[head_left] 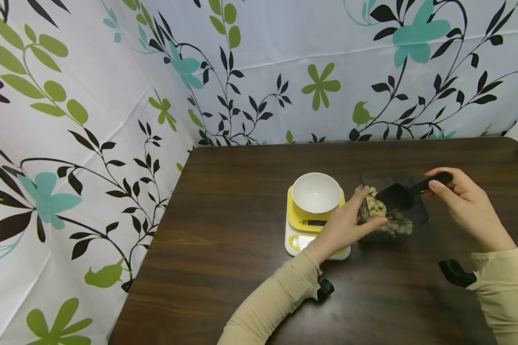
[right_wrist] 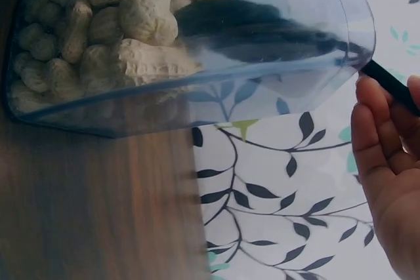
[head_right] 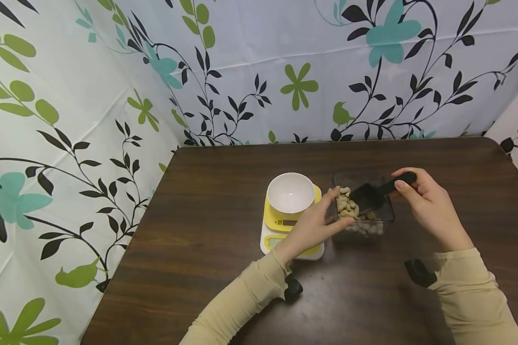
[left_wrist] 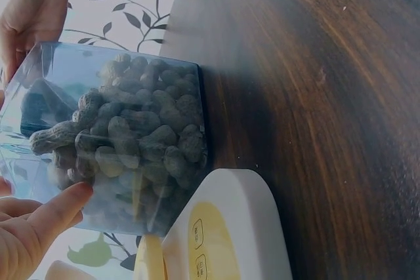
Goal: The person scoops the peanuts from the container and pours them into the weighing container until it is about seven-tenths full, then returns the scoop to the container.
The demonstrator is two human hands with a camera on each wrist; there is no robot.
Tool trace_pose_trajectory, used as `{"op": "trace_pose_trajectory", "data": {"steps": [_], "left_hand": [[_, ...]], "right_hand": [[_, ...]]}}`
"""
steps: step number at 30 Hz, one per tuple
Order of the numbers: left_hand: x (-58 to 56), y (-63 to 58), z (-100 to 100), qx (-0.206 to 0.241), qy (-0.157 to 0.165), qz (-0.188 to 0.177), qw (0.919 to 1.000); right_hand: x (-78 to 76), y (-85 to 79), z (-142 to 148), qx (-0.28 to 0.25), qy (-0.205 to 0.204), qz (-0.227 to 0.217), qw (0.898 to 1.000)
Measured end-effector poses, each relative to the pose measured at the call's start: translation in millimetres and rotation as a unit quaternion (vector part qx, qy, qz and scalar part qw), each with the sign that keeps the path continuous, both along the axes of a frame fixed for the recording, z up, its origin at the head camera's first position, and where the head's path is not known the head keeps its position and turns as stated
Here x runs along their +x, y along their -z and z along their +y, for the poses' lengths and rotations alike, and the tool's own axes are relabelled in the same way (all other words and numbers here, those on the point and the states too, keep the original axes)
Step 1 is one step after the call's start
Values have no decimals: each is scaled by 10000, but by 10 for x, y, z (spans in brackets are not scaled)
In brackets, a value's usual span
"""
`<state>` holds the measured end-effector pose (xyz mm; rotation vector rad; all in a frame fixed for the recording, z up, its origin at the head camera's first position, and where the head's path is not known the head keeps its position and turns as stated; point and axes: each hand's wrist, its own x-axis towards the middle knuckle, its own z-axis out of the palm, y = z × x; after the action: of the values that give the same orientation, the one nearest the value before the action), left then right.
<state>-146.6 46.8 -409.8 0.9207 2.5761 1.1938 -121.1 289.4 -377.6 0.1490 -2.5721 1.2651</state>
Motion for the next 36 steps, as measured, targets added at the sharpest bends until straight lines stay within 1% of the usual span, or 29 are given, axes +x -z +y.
{"op": "trace_pose_trajectory", "data": {"steps": [4, 10, 12, 14, 16, 18, 20, 21, 24, 26, 27, 28, 29, 31, 33, 34, 35, 36], "left_hand": [[-9, -9, 3, -22, 12, 47, 10000], [-9, -26, 19, 60, 60, 12, 10000], [-3, -26, 22, 55, 54, -11, 10000], [3, -24, 21, 30, 22, -41, 10000], [9, -21, 19, 6, -14, -48, 10000], [14, -19, 19, 2, -37, -67, 10000], [16, -15, 20, 4, -48, -87, 10000], [17, -14, 20, -5, -51, -86, 10000], [18, -11, 21, -43, -74, -94, 9999], [17, -12, 21, -42, -83, -106, 9999], [16, -15, 20, -36, -77, -94, 9999], [14, -18, 18, -18, -71, -82, 9999], [12, -21, 17, -6, -62, -65, 10000], [9, -27, 11, 22, -36, -18, 10000], [7, -30, 7, 29, -19, 65, 10000], [6, -29, 8, 12, -15, 98, 10000], [7, -29, 10, -4, -11, 117, 9999], [8, -27, 13, -11, -1, 117, 9999]], "right_hand": [[-23, 18, 10, -241, 54, 100, 9996], [-41, 50, 49, -277, 382, -250, 9986], [-44, 67, 51, -231, 396, -339, 9984], [-54, 95, 33, -291, 375, -326, 9983], [-68, 125, -2, -488, 350, -215, 9980], [-84, 149, -49, -884, 332, -37, 9955], [-99, 163, -84, -1294, 268, 181, 9911], [-103, 166, -99, -1569, 197, 271, 9870], [-118, 189, -128, -2388, -32, 480, 9699], [-119, 205, -126, -2797, -147, 508, 9586], [-118, 218, -121, -3030, -221, 539, 9512], [-115, 226, -110, -3052, -219, 518, 9506], [-103, 228, -97, -2915, -181, 469, 9553], [-71, 227, -65, -2446, -89, 340, 9690], [-31, 221, -36, -1863, -5, 237, 9822], [-6, 209, -20, -1441, 61, 151, 9894], [17, 203, -7, -1135, 89, 121, 9934], [34, 203, 5, -1007, 68, 112, 9948]]}}
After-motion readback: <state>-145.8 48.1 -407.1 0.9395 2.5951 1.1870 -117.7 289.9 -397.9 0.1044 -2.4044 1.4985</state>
